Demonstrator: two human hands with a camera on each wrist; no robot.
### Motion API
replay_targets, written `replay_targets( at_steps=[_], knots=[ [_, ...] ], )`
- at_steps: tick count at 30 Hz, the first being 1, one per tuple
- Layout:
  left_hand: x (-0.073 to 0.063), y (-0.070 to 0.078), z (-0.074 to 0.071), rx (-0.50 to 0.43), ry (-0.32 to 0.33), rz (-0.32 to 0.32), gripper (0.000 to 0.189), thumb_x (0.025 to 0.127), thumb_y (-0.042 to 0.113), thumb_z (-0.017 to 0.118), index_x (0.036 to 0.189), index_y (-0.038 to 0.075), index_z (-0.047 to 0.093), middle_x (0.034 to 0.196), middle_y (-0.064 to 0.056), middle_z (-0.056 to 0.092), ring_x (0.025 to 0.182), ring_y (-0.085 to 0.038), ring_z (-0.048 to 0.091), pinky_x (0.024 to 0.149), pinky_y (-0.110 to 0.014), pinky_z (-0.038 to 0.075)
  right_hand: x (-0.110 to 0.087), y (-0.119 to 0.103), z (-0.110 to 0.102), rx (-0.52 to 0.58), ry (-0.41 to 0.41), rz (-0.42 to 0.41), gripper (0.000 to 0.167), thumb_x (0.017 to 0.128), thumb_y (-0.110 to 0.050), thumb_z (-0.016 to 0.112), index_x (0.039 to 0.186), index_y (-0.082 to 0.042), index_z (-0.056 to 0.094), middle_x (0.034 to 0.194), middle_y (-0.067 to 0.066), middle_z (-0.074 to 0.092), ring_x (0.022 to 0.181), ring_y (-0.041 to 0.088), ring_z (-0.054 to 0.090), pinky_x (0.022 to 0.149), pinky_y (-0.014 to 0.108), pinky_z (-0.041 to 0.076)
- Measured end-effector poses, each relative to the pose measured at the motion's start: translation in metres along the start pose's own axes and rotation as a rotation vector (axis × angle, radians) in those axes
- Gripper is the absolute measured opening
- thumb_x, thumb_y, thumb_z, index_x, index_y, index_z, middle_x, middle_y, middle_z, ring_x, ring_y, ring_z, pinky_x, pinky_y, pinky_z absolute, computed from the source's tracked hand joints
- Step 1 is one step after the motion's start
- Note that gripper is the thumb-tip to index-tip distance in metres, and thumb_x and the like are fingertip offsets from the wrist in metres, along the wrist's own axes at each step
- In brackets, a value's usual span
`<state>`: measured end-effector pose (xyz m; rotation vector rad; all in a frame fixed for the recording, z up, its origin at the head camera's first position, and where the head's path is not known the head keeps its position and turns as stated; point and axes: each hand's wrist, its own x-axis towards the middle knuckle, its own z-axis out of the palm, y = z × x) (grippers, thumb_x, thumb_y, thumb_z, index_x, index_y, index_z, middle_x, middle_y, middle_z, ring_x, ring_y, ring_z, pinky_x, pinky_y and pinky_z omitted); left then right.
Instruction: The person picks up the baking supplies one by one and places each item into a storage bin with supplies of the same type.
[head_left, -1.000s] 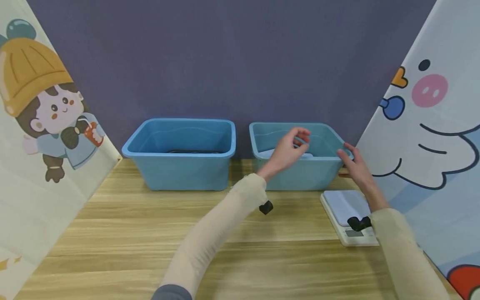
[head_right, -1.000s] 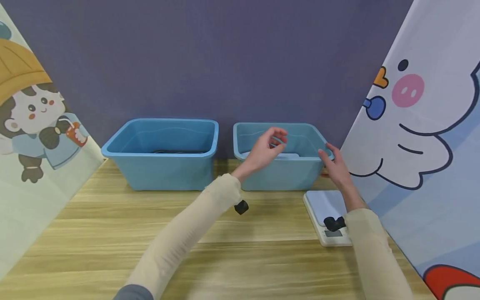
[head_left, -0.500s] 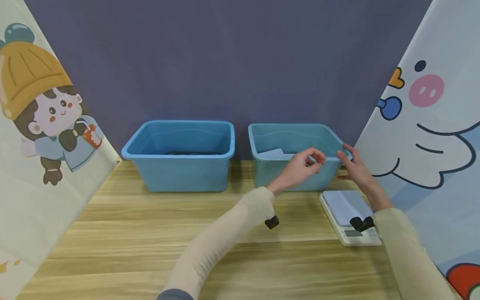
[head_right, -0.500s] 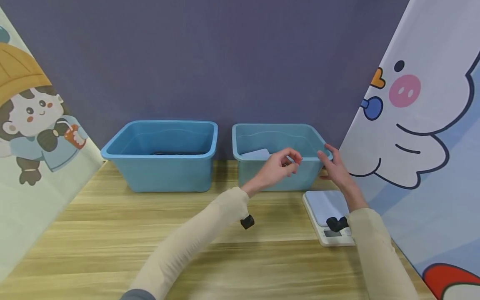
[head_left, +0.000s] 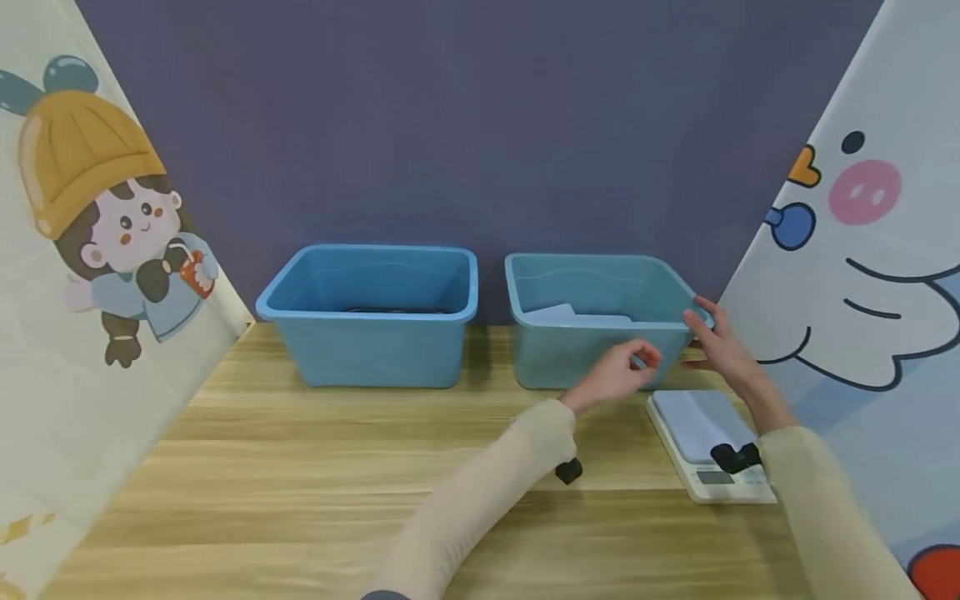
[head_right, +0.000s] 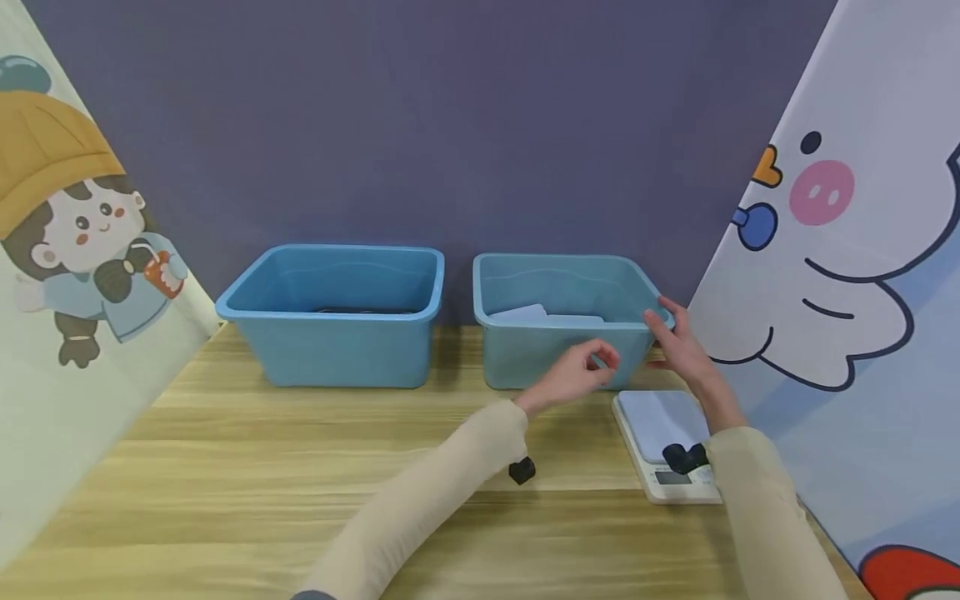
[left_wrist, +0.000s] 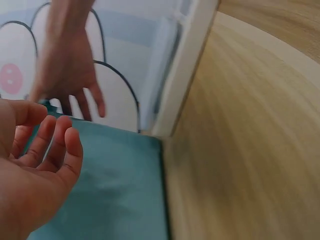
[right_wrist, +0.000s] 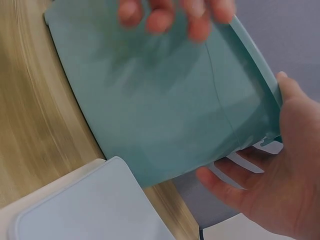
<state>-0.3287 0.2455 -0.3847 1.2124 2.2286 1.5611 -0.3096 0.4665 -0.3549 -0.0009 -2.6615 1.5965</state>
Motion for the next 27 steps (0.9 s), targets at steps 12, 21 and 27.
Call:
replay_targets(
  at_steps=[12,21,27],
  knots=[
    [0.009,-0.022,0.029,0.033,0.058,-0.112,0.02,0.096,0.008,0.063,0.115,0.008,0.066,0.11,-0.003,0.068,0.095,-0.006,0.059,0.081,-0.014,0.045,-0.005,0.001,-0.008,0.025,0.025,-0.01,0.076,0.105,-0.05,0.028,0.157,-0.017,-0.018,0.156,0.038,-0.002,0.134,0.058,0.029,0.082,0.045,0.056],
    [0.008,-0.024,0.038,0.128,-0.075,-0.12,0.034,0.097,0.017,0.063,0.13,0.009,0.06,0.129,-0.004,0.063,0.117,-0.013,0.06,0.091,-0.015,0.045,-0.002,-0.002,-0.006,0.024,0.043,-0.012,0.076,0.105,-0.05,0.03,0.158,-0.016,-0.014,0.157,0.036,-0.001,0.133,0.055,0.031,0.078,0.04,0.056],
    [0.005,-0.033,0.047,0.176,-0.074,-0.129,0.039,0.096,0.017,0.064,0.134,0.007,0.058,0.133,-0.003,0.061,0.118,-0.012,0.059,0.093,-0.014,0.044,0.0,0.001,-0.001,0.028,0.042,-0.003,0.078,0.105,-0.051,0.031,0.158,-0.018,-0.014,0.159,0.034,-0.005,0.137,0.055,0.025,0.081,0.046,0.056]
  ],
)
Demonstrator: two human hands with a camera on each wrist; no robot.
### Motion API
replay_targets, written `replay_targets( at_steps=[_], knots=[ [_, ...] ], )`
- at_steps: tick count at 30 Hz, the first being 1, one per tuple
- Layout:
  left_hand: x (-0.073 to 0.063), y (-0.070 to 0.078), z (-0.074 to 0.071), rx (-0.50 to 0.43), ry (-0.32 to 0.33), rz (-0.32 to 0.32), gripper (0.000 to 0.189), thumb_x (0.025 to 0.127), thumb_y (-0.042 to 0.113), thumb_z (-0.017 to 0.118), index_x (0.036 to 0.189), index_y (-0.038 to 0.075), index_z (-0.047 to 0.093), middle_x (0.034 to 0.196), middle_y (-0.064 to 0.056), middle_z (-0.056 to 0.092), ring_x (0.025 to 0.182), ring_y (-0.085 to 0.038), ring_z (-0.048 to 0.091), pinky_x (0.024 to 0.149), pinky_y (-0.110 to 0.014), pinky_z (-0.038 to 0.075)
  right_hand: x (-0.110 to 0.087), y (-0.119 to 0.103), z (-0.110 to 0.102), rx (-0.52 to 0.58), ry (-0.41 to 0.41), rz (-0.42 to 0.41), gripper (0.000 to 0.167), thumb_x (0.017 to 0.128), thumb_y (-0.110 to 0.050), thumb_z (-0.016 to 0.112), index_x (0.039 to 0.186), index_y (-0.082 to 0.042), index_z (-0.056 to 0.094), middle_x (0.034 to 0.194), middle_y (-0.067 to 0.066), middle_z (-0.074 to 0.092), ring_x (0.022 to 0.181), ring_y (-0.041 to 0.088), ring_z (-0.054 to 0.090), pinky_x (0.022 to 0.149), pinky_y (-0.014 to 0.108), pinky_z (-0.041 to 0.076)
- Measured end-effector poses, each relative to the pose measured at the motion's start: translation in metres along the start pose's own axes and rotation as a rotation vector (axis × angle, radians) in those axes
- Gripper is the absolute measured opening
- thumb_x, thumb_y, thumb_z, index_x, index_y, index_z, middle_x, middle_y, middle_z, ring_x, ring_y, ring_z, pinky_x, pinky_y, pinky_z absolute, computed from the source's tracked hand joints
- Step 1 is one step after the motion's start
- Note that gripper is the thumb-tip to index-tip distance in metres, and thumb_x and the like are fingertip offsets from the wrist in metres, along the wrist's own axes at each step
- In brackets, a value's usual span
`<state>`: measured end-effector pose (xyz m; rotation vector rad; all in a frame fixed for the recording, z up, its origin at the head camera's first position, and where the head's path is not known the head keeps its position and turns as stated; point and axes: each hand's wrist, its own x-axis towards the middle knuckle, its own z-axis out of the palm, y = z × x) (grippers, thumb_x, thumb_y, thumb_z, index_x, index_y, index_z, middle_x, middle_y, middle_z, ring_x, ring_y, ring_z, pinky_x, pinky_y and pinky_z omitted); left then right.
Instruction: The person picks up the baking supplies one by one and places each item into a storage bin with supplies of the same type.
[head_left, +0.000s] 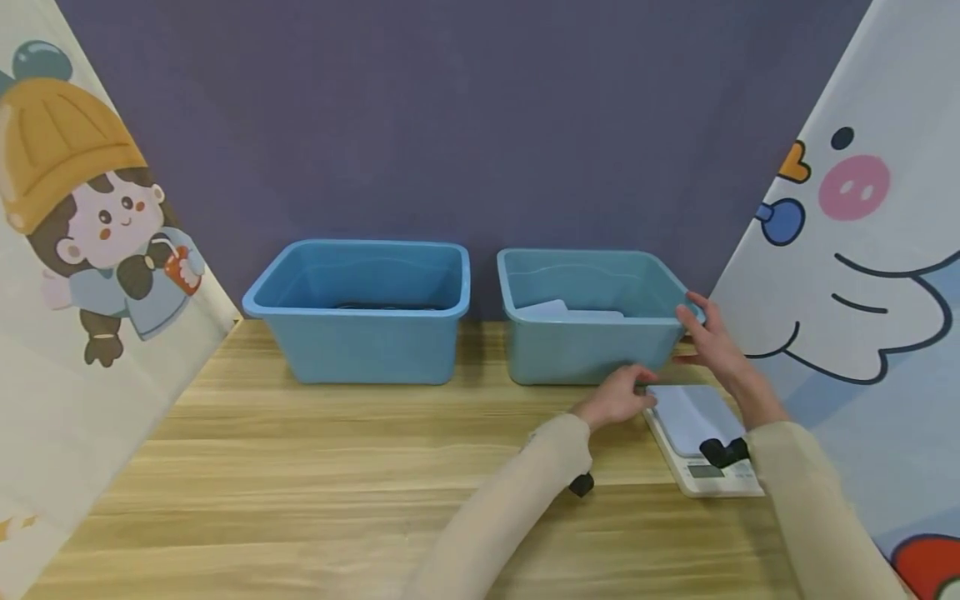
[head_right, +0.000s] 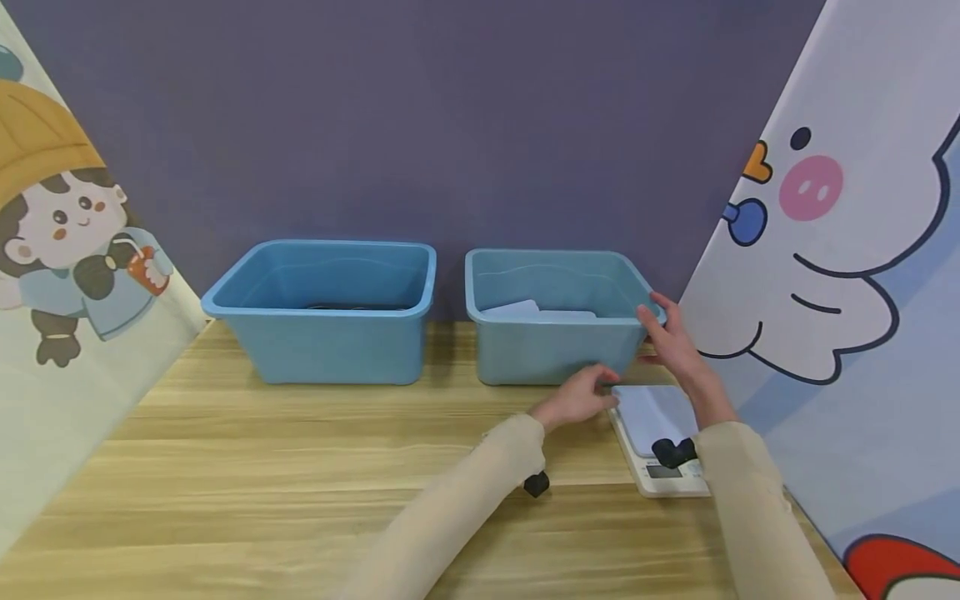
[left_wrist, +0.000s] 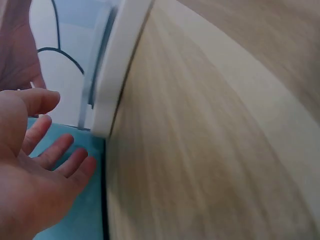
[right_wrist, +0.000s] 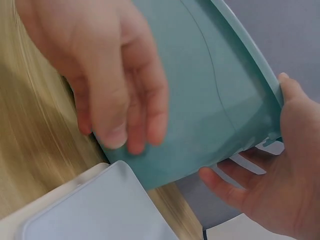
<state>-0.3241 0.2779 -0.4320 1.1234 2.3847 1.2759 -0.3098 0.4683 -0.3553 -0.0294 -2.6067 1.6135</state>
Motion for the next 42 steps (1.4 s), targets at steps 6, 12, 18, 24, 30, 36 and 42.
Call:
replay_targets(
  at_steps=[6,12,18,24,30,36,42],
  knots=[
    [-0.002,-0.009,0.006,0.005,0.049,-0.05,0.037,0.095,0.017,0.065,0.13,0.01,0.06,0.129,-0.001,0.062,0.119,-0.008,0.056,0.098,-0.015,0.042,0.0,0.001,0.002,0.015,0.008,0.005,0.076,0.105,-0.049,0.031,0.158,-0.017,-0.014,0.159,0.033,-0.005,0.139,0.054,0.024,0.083,0.048,0.055],
    [-0.002,-0.012,0.01,-0.022,0.025,-0.092,0.046,0.094,0.023,0.067,0.137,0.01,0.056,0.135,-0.002,0.06,0.121,-0.008,0.055,0.099,-0.017,0.042,-0.006,-0.009,0.006,0.052,0.013,0.01,0.077,0.106,-0.047,0.033,0.158,-0.014,-0.013,0.157,0.036,-0.003,0.135,0.055,0.027,0.074,0.036,0.056],
    [-0.005,-0.001,0.01,0.027,-0.08,-0.147,0.073,0.092,0.042,0.069,0.15,0.01,0.04,0.15,0.0,0.047,0.134,-0.01,0.047,0.107,-0.023,0.04,-0.003,-0.005,0.005,0.023,0.015,0.013,0.076,0.105,-0.048,0.032,0.158,-0.017,-0.014,0.158,0.035,-0.002,0.134,0.055,0.03,0.078,0.041,0.056],
    [-0.007,0.009,0.017,0.104,-0.087,-0.216,0.09,0.086,0.054,0.072,0.156,0.015,0.031,0.156,0.002,0.04,0.14,-0.011,0.041,0.109,-0.027,0.04,0.0,0.001,0.004,-0.012,0.009,0.012,0.076,0.105,-0.052,0.029,0.157,-0.019,-0.016,0.159,0.035,0.0,0.135,0.055,0.032,0.091,0.061,0.05],
    [-0.01,0.012,0.017,0.107,-0.077,-0.238,0.094,0.082,0.053,0.076,0.156,0.015,0.031,0.156,0.003,0.039,0.141,-0.011,0.04,0.109,-0.026,0.04,0.001,0.003,0.001,-0.01,0.008,-0.005,0.074,0.106,-0.05,0.028,0.157,-0.019,-0.014,0.157,0.036,0.004,0.132,0.052,0.035,0.088,0.054,0.052],
    [-0.014,0.014,0.011,0.095,-0.137,-0.245,0.092,0.082,0.05,0.078,0.153,0.01,0.035,0.156,0.003,0.04,0.139,-0.009,0.041,0.108,-0.023,0.04,0.0,0.004,0.001,-0.008,0.02,-0.017,0.073,0.106,-0.048,0.029,0.158,-0.018,-0.013,0.156,0.036,0.007,0.127,0.044,0.04,0.079,0.038,0.057],
    [-0.019,0.014,0.007,0.085,-0.144,-0.27,0.087,0.08,0.046,0.08,0.149,0.009,0.042,0.151,0.003,0.047,0.132,-0.009,0.048,0.103,-0.02,0.042,-0.001,0.005,0.003,0.049,0.014,-0.023,0.073,0.106,-0.047,0.029,0.158,-0.018,-0.014,0.155,0.038,0.002,0.132,0.054,0.031,0.078,0.038,0.057]
  ],
)
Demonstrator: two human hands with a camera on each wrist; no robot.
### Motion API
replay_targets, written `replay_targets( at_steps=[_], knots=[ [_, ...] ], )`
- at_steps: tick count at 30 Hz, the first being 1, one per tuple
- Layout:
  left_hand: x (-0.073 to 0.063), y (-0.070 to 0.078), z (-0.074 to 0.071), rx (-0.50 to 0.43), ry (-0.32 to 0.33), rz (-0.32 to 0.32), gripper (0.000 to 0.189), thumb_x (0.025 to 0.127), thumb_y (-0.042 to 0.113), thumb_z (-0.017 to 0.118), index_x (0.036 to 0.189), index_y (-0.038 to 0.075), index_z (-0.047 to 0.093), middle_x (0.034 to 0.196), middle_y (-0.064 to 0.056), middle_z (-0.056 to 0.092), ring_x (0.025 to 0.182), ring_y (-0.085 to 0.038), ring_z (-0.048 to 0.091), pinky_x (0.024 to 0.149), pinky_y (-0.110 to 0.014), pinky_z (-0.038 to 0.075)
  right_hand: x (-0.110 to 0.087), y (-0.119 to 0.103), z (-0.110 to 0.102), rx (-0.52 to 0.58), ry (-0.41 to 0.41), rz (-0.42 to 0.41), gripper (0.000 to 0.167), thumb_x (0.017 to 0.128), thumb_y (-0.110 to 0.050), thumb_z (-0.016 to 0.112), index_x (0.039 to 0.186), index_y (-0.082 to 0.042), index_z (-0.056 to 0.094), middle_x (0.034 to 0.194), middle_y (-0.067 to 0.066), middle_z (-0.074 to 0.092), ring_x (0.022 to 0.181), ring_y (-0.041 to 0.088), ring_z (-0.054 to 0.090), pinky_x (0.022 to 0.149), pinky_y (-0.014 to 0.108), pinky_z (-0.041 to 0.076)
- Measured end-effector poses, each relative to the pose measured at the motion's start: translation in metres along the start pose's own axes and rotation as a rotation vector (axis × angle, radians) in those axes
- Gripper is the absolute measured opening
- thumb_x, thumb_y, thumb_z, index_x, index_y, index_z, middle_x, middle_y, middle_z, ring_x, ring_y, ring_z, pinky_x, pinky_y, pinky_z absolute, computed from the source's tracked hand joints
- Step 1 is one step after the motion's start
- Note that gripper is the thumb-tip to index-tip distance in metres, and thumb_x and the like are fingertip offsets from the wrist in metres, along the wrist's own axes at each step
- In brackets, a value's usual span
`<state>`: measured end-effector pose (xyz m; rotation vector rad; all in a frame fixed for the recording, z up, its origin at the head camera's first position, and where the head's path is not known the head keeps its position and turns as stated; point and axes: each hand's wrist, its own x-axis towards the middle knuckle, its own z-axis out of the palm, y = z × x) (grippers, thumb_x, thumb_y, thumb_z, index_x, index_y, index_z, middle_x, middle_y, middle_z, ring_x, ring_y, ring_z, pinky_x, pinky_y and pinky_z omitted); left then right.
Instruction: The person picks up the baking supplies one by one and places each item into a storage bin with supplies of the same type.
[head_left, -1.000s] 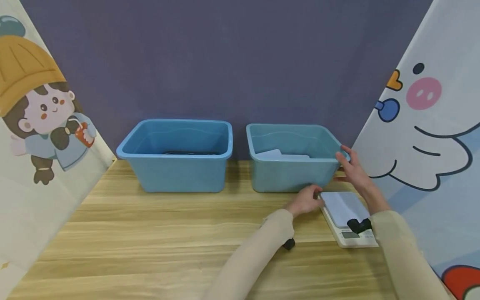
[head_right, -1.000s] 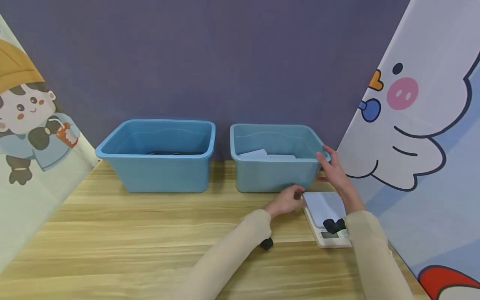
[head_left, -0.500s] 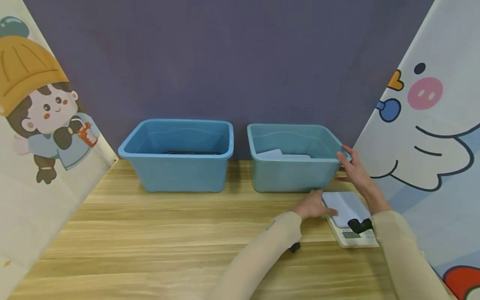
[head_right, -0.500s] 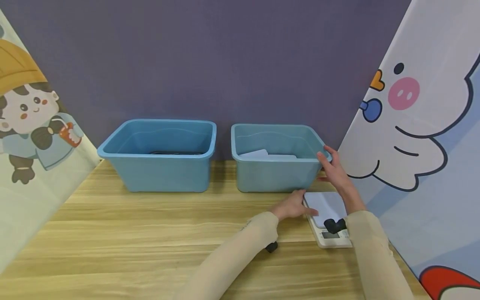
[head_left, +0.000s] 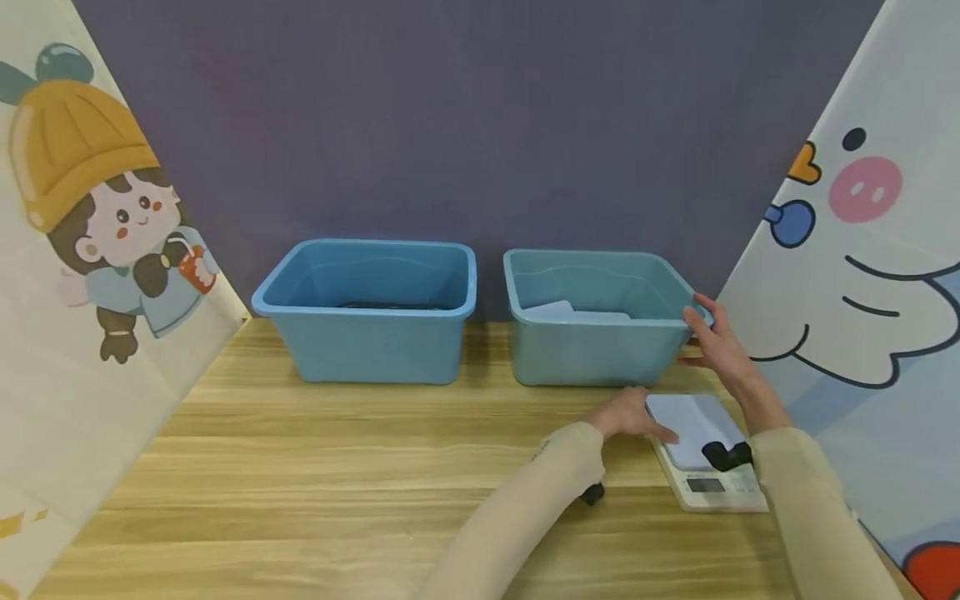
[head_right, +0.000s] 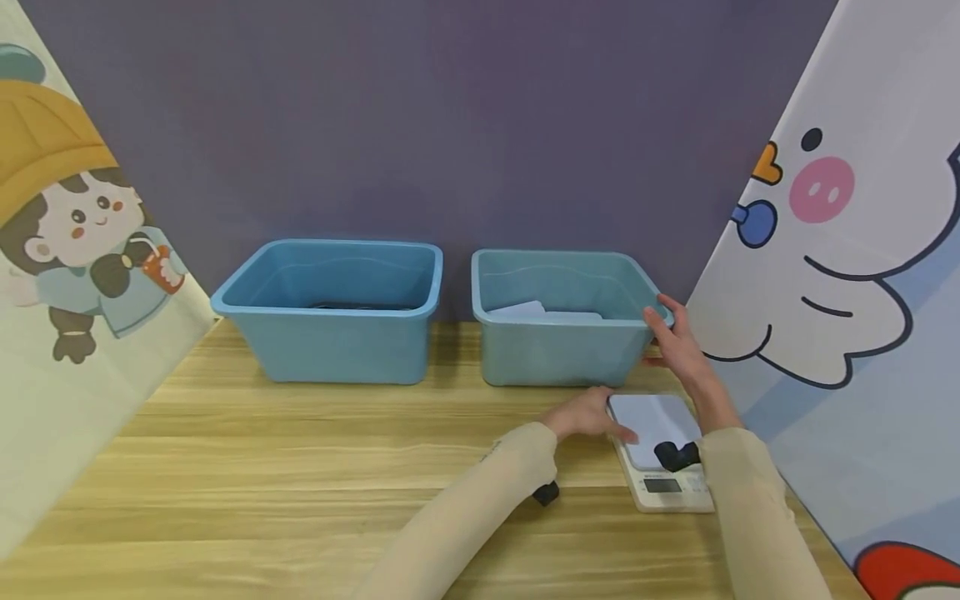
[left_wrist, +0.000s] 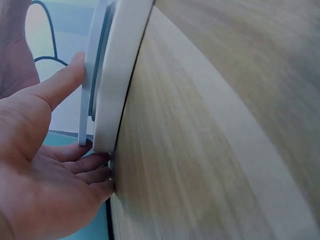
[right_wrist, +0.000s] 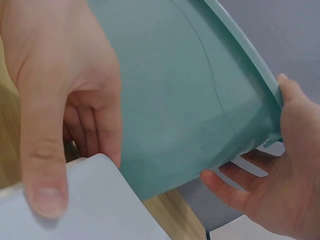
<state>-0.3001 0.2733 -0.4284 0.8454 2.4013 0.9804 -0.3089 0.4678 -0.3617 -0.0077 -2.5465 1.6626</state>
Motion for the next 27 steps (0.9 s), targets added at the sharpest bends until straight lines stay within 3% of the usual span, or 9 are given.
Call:
replay_targets(
  at_steps=[6,12,16,19,24,27],
  knots=[
    [-0.003,-0.004,0.0,-0.052,0.027,0.006,0.077,0.077,0.037,0.085,0.139,0.006,0.052,0.134,0.001,0.06,0.111,-0.007,0.058,0.091,-0.019,0.047,-0.003,0.004,-0.002,-0.016,0.016,-0.003,0.073,0.106,-0.047,0.028,0.157,-0.017,-0.014,0.154,0.039,0.004,0.131,0.052,0.032,0.078,0.038,0.057],
    [-0.006,-0.008,-0.004,-0.139,0.04,-0.019,0.067,0.075,0.029,0.088,0.129,0.003,0.057,0.114,0.0,0.064,0.091,-0.008,0.056,0.083,-0.02,0.048,-0.006,0.001,-0.002,-0.033,0.017,-0.005,0.075,0.105,-0.051,0.029,0.158,-0.019,-0.013,0.156,0.037,0.004,0.13,0.049,0.035,0.079,0.039,0.057],
    [-0.009,-0.01,-0.008,-0.206,0.039,-0.004,0.05,0.074,0.021,0.089,0.113,0.003,0.062,0.092,0.003,0.061,0.077,-0.009,0.052,0.071,-0.021,0.046,-0.008,0.0,-0.002,-0.025,0.017,-0.009,0.075,0.105,-0.052,0.029,0.158,-0.02,-0.012,0.156,0.037,0.004,0.131,0.05,0.034,0.079,0.039,0.057],
    [-0.011,-0.011,-0.013,-0.25,0.049,0.002,0.054,0.072,0.016,0.089,0.116,0.004,0.06,0.094,0.004,0.059,0.079,-0.008,0.051,0.072,-0.02,0.046,-0.008,0.001,-0.002,-0.021,0.026,-0.014,0.075,0.104,-0.052,0.03,0.158,-0.02,-0.012,0.155,0.038,0.006,0.131,0.052,0.034,0.078,0.038,0.057],
    [-0.019,-0.012,-0.024,-0.291,0.066,0.012,0.071,0.073,0.016,0.089,0.132,0.008,0.05,0.12,0.0,0.056,0.101,-0.008,0.051,0.091,-0.021,0.045,-0.003,0.003,-0.001,0.006,0.026,-0.018,0.076,0.104,-0.052,0.032,0.158,-0.021,-0.01,0.157,0.037,0.003,0.131,0.053,0.033,0.076,0.038,0.057],
    [-0.023,-0.016,-0.029,-0.306,0.058,0.032,0.071,0.075,0.017,0.088,0.133,0.01,0.048,0.124,0.0,0.053,0.105,-0.008,0.05,0.093,-0.021,0.044,0.0,0.003,0.0,0.032,0.023,-0.015,0.076,0.104,-0.052,0.033,0.159,-0.022,-0.009,0.157,0.035,0.001,0.132,0.054,0.032,0.075,0.037,0.058]
  ],
)
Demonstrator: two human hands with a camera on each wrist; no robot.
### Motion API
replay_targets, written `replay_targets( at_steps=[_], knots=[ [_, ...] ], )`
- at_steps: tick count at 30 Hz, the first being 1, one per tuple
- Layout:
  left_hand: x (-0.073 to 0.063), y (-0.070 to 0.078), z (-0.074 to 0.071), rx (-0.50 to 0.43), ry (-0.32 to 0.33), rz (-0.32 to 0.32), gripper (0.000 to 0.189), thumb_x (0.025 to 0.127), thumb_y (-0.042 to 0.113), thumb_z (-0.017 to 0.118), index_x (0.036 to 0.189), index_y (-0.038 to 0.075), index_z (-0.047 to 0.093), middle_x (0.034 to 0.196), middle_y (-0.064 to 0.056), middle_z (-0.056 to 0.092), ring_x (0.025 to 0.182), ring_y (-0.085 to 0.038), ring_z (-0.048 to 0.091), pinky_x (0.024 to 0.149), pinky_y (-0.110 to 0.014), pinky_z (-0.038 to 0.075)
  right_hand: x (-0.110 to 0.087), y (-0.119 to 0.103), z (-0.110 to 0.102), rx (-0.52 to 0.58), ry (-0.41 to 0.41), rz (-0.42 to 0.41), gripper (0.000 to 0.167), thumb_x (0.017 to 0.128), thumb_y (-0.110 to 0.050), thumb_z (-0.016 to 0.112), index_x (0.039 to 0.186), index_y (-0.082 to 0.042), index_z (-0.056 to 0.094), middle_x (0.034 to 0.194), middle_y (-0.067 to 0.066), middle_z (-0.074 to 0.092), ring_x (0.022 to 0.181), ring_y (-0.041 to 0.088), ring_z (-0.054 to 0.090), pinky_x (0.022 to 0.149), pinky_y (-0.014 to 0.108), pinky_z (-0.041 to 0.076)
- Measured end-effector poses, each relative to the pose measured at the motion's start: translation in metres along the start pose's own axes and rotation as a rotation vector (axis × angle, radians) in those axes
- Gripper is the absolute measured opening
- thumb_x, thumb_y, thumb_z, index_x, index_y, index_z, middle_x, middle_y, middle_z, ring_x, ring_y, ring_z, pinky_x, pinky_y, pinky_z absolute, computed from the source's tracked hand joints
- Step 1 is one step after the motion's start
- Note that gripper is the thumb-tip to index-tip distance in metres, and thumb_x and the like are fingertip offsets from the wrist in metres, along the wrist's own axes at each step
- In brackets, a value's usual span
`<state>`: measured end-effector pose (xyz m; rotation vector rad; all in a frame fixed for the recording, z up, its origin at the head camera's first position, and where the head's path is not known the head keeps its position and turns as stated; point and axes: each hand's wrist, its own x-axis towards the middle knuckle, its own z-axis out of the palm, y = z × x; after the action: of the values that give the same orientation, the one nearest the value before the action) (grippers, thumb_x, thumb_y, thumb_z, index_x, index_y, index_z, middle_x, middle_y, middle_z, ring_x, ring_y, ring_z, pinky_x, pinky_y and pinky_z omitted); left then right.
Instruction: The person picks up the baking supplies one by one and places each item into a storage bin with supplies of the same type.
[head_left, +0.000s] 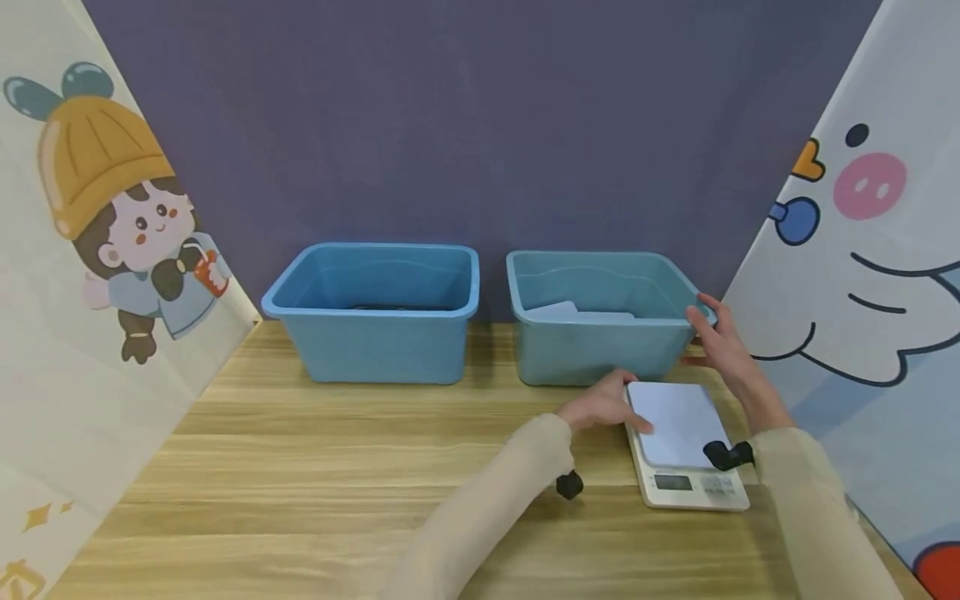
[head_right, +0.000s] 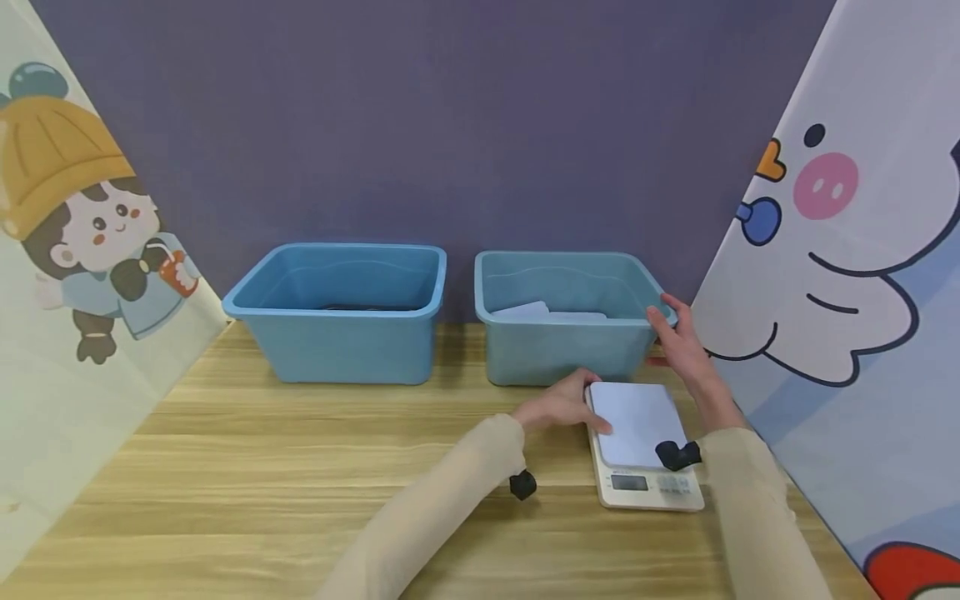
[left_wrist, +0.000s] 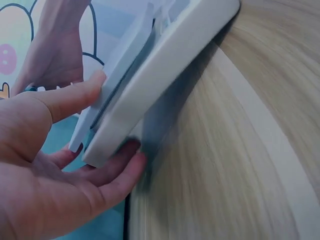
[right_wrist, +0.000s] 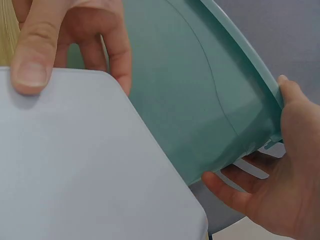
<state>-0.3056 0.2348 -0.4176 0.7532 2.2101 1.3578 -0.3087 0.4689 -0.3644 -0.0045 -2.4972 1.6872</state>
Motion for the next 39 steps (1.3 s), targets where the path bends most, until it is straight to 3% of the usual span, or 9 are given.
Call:
replay_targets(
  at_steps=[7,15,25,39],
  knots=[
    [-0.004,-0.01,-0.009,-0.205,-0.034,-0.053,0.07,0.076,0.006,0.085,0.134,0.013,0.046,0.114,-0.001,0.052,0.078,-0.013,0.056,0.073,-0.032,0.054,0.001,0.0,0.001,0.012,0.01,0.001,0.077,0.104,-0.052,0.033,0.159,-0.02,-0.009,0.156,0.038,0.002,0.133,0.056,0.031,0.074,0.035,0.058],
    [-0.008,-0.014,-0.011,-0.409,-0.09,-0.06,0.068,0.079,-0.002,0.08,0.133,0.023,0.048,0.101,-0.007,0.06,0.075,-0.022,0.066,0.07,-0.045,0.059,0.0,0.001,0.0,-0.012,0.022,-0.002,0.076,0.104,-0.053,0.032,0.158,-0.02,-0.01,0.155,0.038,0.006,0.129,0.05,0.034,0.075,0.035,0.058],
    [-0.013,-0.013,-0.014,-0.399,-0.091,-0.005,0.066,0.079,-0.003,0.079,0.128,0.026,0.047,0.102,-0.003,0.06,0.073,-0.023,0.068,0.059,-0.044,0.059,0.002,0.001,0.003,-0.013,0.02,0.01,0.076,0.103,-0.054,0.033,0.158,-0.022,-0.01,0.157,0.037,0.002,0.133,0.055,0.031,0.076,0.037,0.058],
    [-0.03,0.002,-0.019,-0.316,-0.038,0.068,0.064,0.078,-0.001,0.081,0.127,0.028,0.052,0.115,0.002,0.053,0.073,-0.018,0.064,0.063,-0.05,0.058,0.001,0.002,0.002,-0.012,0.023,0.012,0.075,0.104,-0.052,0.032,0.158,-0.022,-0.011,0.157,0.037,0.0,0.134,0.055,0.031,0.075,0.036,0.058]
  ],
)
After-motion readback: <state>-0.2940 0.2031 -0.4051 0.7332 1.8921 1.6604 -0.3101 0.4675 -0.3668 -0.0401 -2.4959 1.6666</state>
